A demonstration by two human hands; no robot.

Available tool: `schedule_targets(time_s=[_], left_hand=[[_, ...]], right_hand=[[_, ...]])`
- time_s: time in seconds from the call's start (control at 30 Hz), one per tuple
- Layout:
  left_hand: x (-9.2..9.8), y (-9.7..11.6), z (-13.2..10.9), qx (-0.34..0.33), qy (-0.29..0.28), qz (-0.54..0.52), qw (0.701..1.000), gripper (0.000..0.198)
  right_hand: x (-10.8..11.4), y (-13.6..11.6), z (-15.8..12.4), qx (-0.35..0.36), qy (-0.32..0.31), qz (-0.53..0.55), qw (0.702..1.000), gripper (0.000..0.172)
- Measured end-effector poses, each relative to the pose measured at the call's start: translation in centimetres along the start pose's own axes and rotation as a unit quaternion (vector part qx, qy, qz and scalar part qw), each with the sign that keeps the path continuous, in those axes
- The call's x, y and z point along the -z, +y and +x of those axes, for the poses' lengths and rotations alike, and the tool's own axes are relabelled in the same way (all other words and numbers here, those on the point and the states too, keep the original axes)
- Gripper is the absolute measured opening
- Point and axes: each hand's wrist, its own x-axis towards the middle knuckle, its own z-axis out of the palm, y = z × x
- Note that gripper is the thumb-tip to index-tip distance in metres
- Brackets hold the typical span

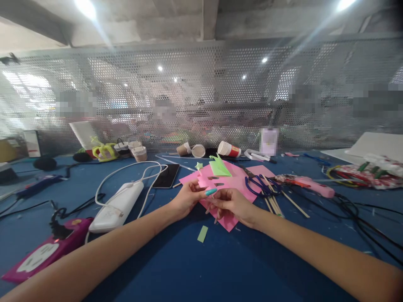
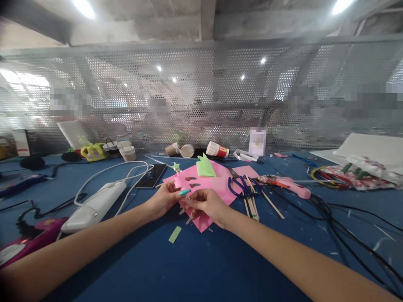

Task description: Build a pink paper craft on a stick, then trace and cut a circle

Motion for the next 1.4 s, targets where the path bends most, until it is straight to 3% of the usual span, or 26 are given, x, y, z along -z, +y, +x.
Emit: schedule_targets(time_s=[0.67, 1.4], left_hand=[[-0.5, 0.3, -0.2, 0.005, 0.018, 0.013, 1.0, 0.047], [0.4, 0.0, -0.1, 0.022, -0.022, 0.007, 1.0, 0.058]], right_hand=[[0.2, 0.2, 0.1, 0.001, 0.014, 0.004, 1.0, 0.031], [0.0, 0.1, 0.1, -0.002, 0.046, 0.024, 0.999, 0.03]])
